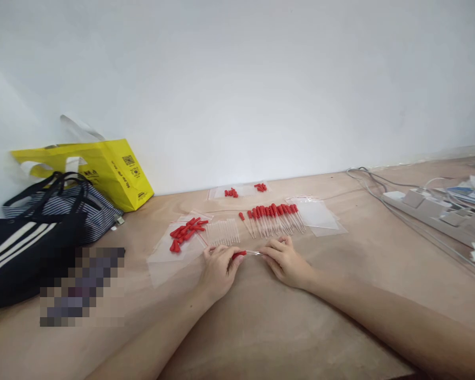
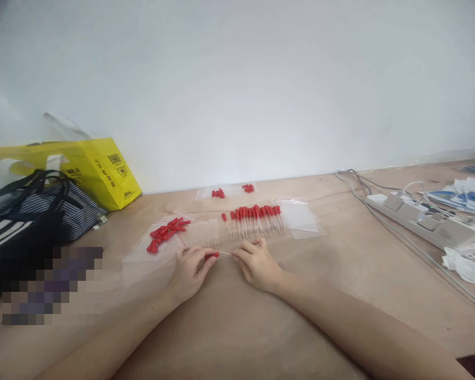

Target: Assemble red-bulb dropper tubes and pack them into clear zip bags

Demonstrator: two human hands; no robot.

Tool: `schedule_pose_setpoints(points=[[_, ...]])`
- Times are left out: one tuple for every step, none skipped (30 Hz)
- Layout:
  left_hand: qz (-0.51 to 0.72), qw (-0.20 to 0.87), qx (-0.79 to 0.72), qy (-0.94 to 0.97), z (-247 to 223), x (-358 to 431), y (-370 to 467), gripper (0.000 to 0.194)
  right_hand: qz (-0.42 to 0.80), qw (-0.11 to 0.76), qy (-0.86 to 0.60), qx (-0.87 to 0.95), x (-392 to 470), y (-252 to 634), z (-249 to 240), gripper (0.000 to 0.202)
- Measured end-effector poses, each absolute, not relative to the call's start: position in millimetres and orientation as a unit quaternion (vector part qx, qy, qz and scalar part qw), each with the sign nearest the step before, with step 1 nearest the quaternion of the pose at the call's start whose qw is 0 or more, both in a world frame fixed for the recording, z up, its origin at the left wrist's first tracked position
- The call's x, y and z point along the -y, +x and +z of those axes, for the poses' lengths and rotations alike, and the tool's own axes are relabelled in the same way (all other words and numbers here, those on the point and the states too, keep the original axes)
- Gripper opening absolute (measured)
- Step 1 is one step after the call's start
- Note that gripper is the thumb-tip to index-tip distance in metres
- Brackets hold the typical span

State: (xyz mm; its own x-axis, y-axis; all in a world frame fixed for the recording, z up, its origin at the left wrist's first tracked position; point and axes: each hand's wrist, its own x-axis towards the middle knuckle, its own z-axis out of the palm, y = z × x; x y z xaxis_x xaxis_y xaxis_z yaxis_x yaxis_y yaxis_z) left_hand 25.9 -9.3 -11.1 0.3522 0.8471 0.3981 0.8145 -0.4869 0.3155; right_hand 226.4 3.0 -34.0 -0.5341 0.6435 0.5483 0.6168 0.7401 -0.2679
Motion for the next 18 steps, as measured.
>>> schedule_pose_setpoints(points=[[0.265,0.035,-0.505,0.821,-11.6,9.5,26.4,0.018,0.019,0.322,-0.357,0.877,-2.5,226.0,-34.2,0.023],[0.269,0.039,-0.504,0.82,-12.4,9.7,26.7,0.019,0.017,0.323,-0.354,0.878,-1.9,225.6,-34.3,0.023],[0.273,0.044,-0.503,0.819,-13.3,9.8,26.9,0.02,0.014,0.323,-0.351,0.879,-1.3,225.3,-34.4,0.023],[0.278,0.049,-0.503,0.817,-14.3,9.9,26.9,0.02,0.011,0.323,-0.348,0.88,-0.8,225.2,-34.3,0.024],[0.282,0.054,-0.505,0.814,-15.3,10.0,26.8,0.02,0.006,0.322,-0.343,0.883,-0.3,225.1,-34.1,0.025],[0.286,0.059,-0.506,0.812,-16.1,10.0,26.5,0.02,0.002,0.318,-0.338,0.886,-0.1,225.2,-33.7,0.026],[0.288,0.063,-0.506,0.81,-16.7,10.0,26.2,0.02,-0.003,0.315,-0.332,0.889,-0.1,225.4,-33.2,0.028],[0.289,0.067,-0.506,0.81,-17.2,10.0,25.9,0.02,-0.009,0.312,-0.324,0.893,-0.3,225.8,-32.6,0.03],[0.289,0.07,-0.503,0.811,-17.4,10.1,25.6,0.019,-0.014,0.311,-0.316,0.896,-0.8,226.3,-32.1,0.032],[0.288,0.073,-0.5,0.814,-17.5,10.2,25.3,0.019,-0.022,0.31,-0.307,0.9,-1.6,226.9,-31.7,0.034],[0.286,0.076,-0.496,0.816,-17.3,10.3,25.3,0.019,-0.03,0.31,-0.296,0.903,-2.5,227.5,-31.5,0.035],[0.284,0.078,-0.493,0.819,-17.0,10.5,25.3,0.018,-0.041,0.31,-0.285,0.906,-3.4,228.2,-31.5,0.036],[0.283,0.079,-0.49,0.821,-16.5,10.8,25.5,0.018,-0.052,0.309,-0.276,0.909,-4.4,228.7,-31.7,0.036],[0.281,0.078,-0.487,0.823,-15.9,11.0,25.9,0.018,-0.062,0.306,-0.271,0.91,-5.2,229.1,-32.0,0.035],[0.28,0.077,-0.484,0.825,-15.3,11.3,26.3,0.018,-0.07,0.303,-0.269,0.911,-5.8,229.2,-32.3,0.034],[0.279,0.073,-0.481,0.828,-14.6,11.7,26.8,0.017,-0.076,0.302,-0.269,0.912,-6.2,229.0,-32.6,0.034],[0.279,0.069,-0.477,0.831,-13.9,12.1,27.2,0.017,-0.081,0.303,-0.269,0.911,-6.4,228.5,-32.8,0.033],[0.279,0.064,-0.472,0.834,-13.2,12.7,27.6,0.016,-0.084,0.306,-0.267,0.91,-6.4,227.8,-32.8,0.033]])
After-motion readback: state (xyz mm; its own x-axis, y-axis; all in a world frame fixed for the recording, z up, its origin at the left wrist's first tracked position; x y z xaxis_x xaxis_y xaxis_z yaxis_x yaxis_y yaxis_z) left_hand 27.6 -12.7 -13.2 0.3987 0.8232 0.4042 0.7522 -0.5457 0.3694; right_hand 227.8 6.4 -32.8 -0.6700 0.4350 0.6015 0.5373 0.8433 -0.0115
